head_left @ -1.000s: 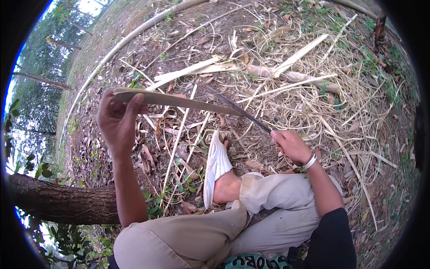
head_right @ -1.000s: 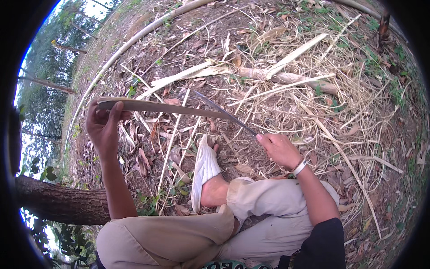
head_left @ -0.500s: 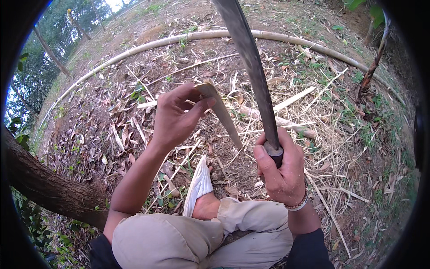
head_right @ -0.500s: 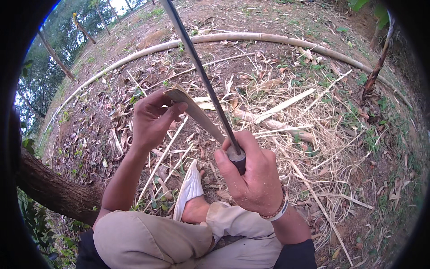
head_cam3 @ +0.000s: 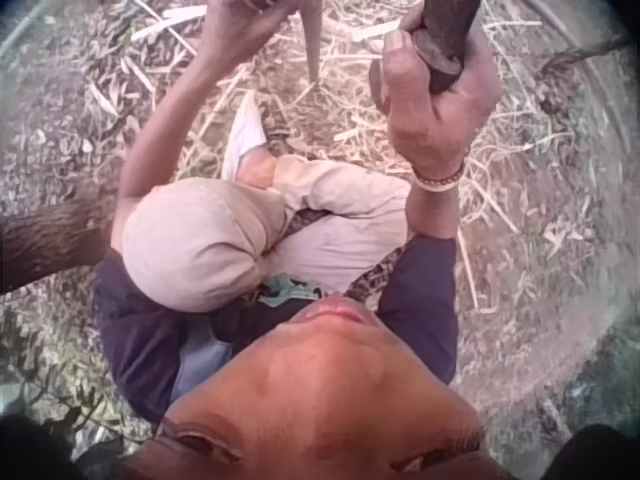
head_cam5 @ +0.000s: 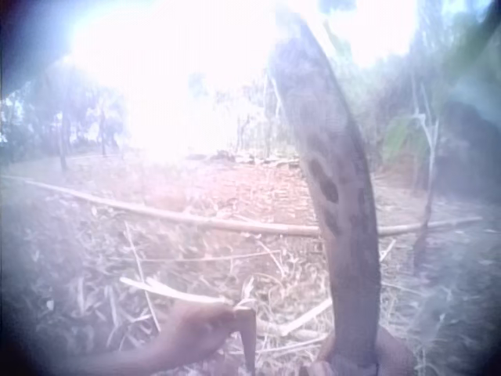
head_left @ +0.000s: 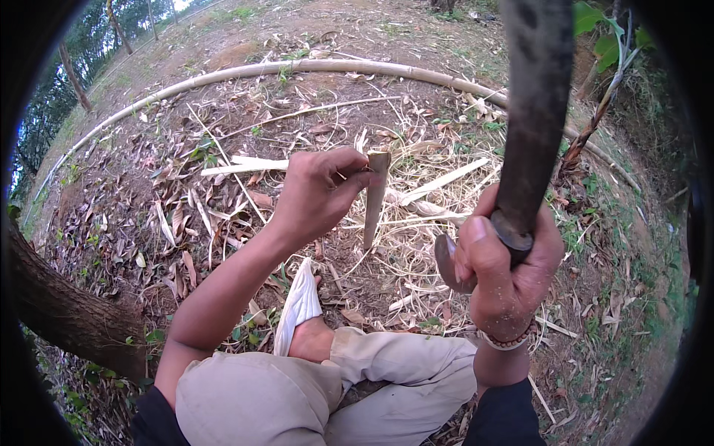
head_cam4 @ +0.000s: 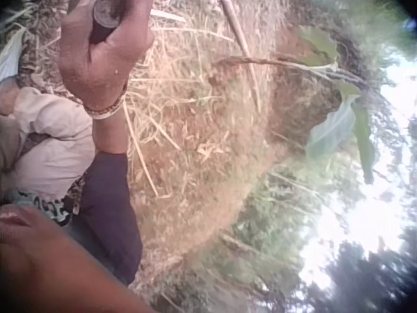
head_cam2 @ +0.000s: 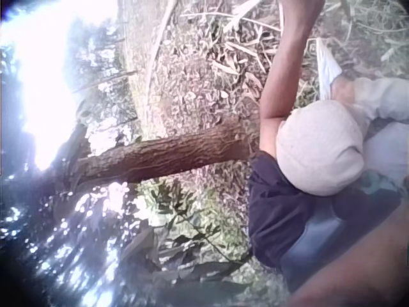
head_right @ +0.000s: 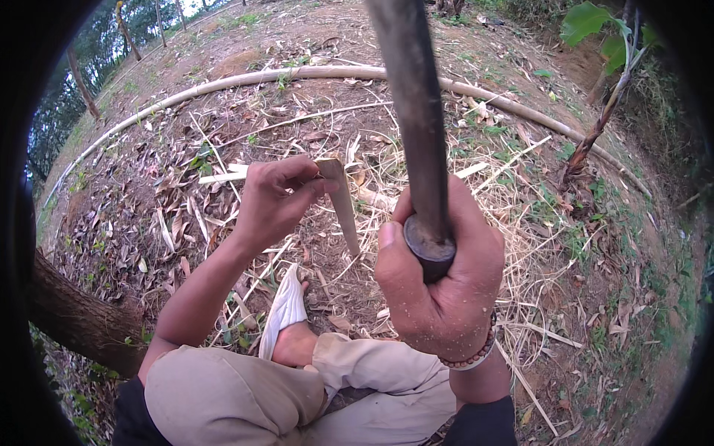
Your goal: The person sits on the ground and uses a machete to split a piece of bamboo into smaller strips. They repeatedly strike the bamboo against the ground to separate the sections and then use the blade to shave and refine the edges of the resulting strips.
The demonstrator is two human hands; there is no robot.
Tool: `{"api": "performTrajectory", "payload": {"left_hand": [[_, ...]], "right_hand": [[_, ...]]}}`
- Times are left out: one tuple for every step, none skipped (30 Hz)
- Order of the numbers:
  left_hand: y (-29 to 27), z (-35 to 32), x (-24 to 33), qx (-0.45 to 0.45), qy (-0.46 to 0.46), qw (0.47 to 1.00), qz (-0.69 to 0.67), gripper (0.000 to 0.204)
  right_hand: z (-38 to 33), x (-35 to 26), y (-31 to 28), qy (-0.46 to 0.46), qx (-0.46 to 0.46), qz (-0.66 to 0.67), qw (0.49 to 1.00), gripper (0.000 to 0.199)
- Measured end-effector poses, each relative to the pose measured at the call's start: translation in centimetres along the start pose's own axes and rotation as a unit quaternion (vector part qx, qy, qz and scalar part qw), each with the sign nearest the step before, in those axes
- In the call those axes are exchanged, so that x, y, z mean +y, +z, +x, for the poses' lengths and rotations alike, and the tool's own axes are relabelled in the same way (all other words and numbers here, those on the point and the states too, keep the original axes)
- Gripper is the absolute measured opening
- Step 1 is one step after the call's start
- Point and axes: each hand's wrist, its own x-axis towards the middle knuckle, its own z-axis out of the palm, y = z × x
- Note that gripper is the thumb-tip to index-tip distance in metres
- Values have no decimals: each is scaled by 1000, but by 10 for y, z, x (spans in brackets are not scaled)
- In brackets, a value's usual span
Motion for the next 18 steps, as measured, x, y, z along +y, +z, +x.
{"api": "performTrajectory", "payload": {"left_hand": [[2, 0, 1, -9, 0, 1000, -6, 8], [1, -1, 0, -7, 6, 1000, -13, 7], [5, 1, 1, -8, 17, 1000, -26, 6], [7, 1, 3, -8, 26, 999, -38, 6], [7, 2, 4, -14, 21, 999, -31, 5], [5, 3, 5, -20, 15, 999, -24, 5], [4, 3, 6, -26, 9, 999, -17, 5], [3, 1, 4, -29, 21, 999, -8, 7], [3, -1, 0, -32, 32, 999, 2, 8], [1, -2, -2, -35, 44, 998, 12, 9], [-6, -1, 1, -56, 38, 997, 32, 10], [-13, 4, 10, -81, 37, 995, 44, 10], [-21, 9, 19, -106, 36, 992, 56, 11], [-37, 18, 27, -58, 100, 989, 92, 12], [-55, 34, 37, 3, 191, 973, 127, 11], [-75, 56, 59, 135, 288, 935, 154, 17], [-100, 76, 76, 169, 254, 936, 178, 14], [-118, 97, 88, 198, 235, 933, 189, 14]], "right_hand": [[1, -2, 0, -13, 13, 6, 1000, 11], [3, -4, 3, -27, 22, 16, 999, 11], [5, 4, -1, 0, -14, -24, 1000, 12], [8, 16, -4, 28, -50, -63, 996, 13], [17, 29, -3, 29, -148, -158, 976, 18], [20, 35, -3, 52, -166, -215, 961, 22], [18, 35, -6, 73, -174, -215, 958, 21], [18, 32, -5, 94, -186, -211, 955, 20], [17, 31, -5, 95, -190, -197, 957, 20], [17, 31, -6, 96, -193, -183, 959, 19], [17, 33, -7, 97, -197, -167, 961, 19], [15, 35, -12, 95, -189, -180, 961, 18], [14, 39, -17, 93, -181, -193, 960, 18], [12, 38, -19, 87, -175, -200, 960, 18], [12, 38, -22, 101, -171, -188, 962, 18], [13, 39, -18, 114, -177, -168, 963, 18], [13, 40, -19, 129, -174, -167, 962, 19], [13, 35, -24, 127, -173, -180, 960, 19]]}}
